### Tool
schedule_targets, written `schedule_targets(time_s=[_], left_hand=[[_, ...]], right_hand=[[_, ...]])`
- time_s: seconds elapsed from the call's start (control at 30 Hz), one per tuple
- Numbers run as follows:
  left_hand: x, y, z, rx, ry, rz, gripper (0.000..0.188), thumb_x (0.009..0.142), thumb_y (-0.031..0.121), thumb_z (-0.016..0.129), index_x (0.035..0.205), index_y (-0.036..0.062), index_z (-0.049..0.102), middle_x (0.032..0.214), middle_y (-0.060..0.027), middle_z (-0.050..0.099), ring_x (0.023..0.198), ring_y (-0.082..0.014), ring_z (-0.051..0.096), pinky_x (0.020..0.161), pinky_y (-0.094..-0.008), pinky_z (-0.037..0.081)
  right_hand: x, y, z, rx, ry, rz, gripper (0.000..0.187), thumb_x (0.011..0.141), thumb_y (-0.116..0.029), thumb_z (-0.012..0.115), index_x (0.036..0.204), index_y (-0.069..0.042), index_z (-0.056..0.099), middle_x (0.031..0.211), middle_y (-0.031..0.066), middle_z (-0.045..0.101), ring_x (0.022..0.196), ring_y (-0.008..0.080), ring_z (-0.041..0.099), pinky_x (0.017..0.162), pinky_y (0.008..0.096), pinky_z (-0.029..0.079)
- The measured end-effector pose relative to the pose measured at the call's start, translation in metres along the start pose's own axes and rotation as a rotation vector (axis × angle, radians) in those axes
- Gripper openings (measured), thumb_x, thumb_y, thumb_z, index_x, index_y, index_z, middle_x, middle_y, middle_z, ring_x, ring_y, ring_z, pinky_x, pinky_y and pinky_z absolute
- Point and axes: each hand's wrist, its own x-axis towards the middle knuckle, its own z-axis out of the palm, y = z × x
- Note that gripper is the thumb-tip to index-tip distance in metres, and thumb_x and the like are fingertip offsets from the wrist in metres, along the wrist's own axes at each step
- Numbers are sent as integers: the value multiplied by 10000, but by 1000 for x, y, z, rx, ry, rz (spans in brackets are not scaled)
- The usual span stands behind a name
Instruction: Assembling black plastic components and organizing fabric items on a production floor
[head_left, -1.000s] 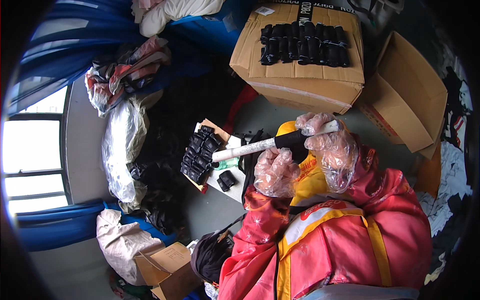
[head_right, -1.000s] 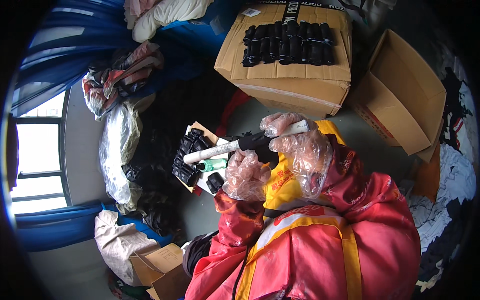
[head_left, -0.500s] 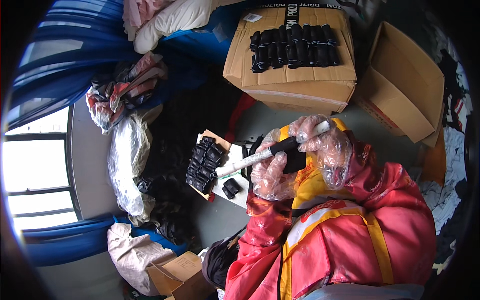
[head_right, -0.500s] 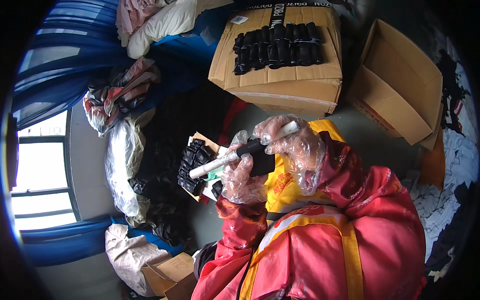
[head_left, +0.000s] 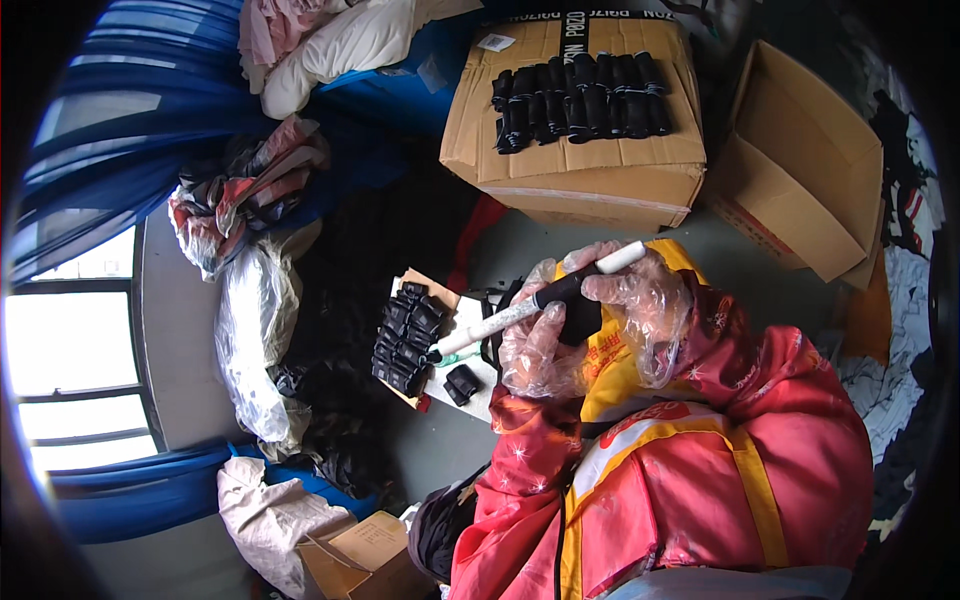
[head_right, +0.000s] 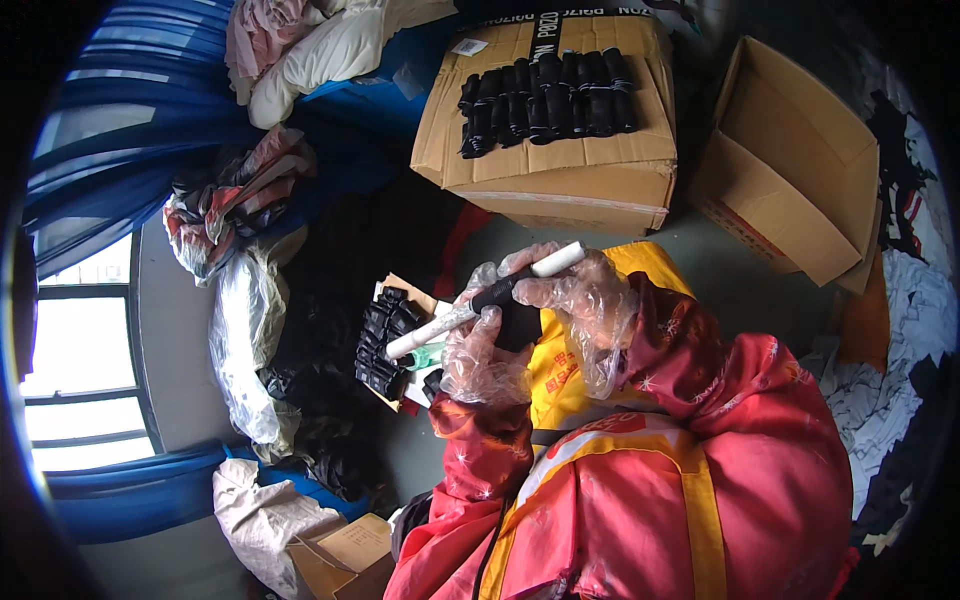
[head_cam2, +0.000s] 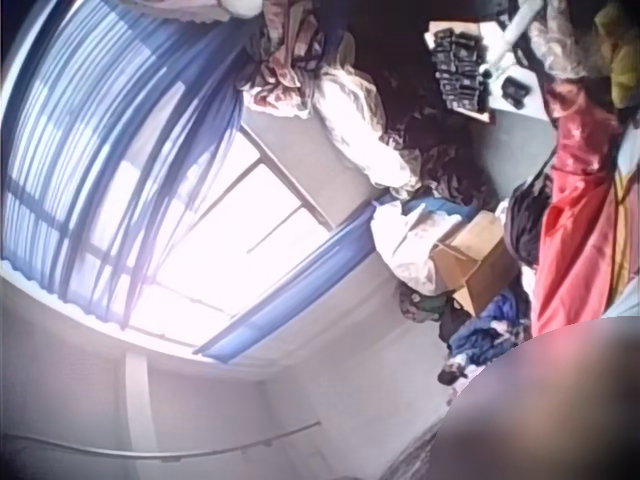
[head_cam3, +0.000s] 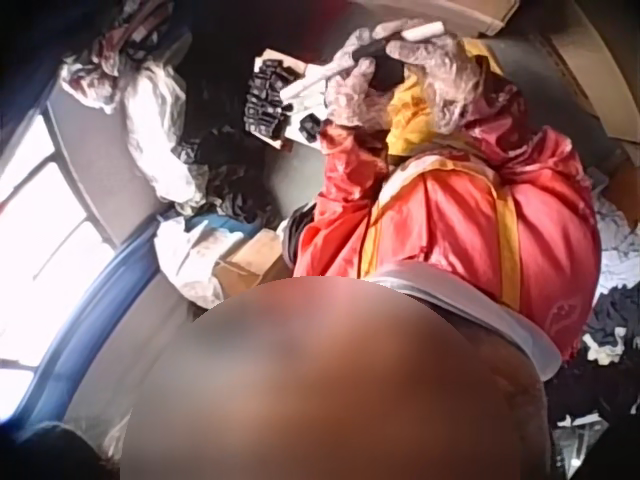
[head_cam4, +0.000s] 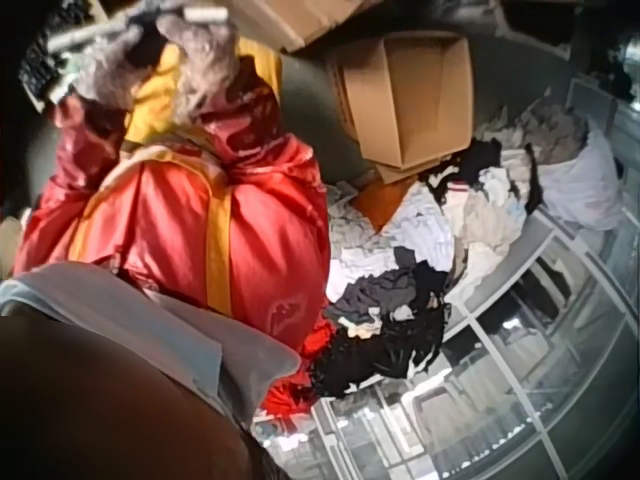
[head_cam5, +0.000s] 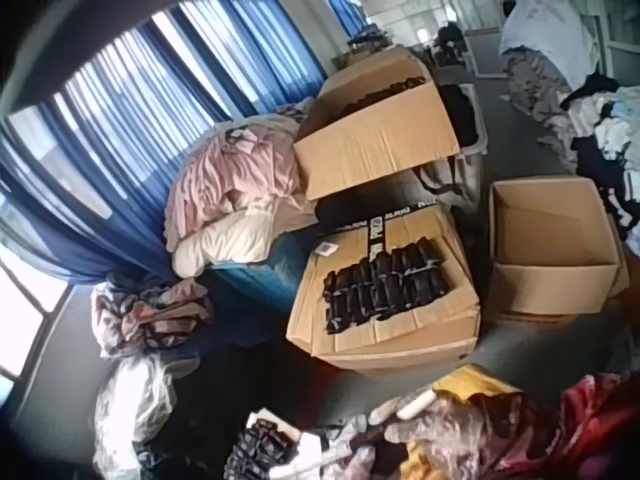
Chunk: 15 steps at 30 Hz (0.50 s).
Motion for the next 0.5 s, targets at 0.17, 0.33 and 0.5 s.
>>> schedule_targets(time_s=[0.17,0.33,0.5], left_hand=[[-5,11,8,-153,-121,36,447,810,145,633,1213,54,460,1144,-103,522,1045,-225,536,886,-367,478],[-3,1,11,-111,-74,107,432,817,218,649,1182,61,477,1137,-105,520,1029,-231,544,897,-360,473],[-7,2,4,-22,52,155,473,824,141,651,1243,14,471,1143,-115,538,1050,-215,536,897,-331,473]], right_hand=[[1,-10,4,-18,-54,-11,293,724,97,698,976,-37,636,992,48,626,968,165,596,893,302,473],[4,-9,0,9,-163,-95,275,717,86,711,929,-52,601,955,32,587,907,146,593,825,279,490],[3,-21,-18,100,-133,-138,399,716,-49,768,1056,-63,559,956,46,560,949,166,569,891,286,450]])
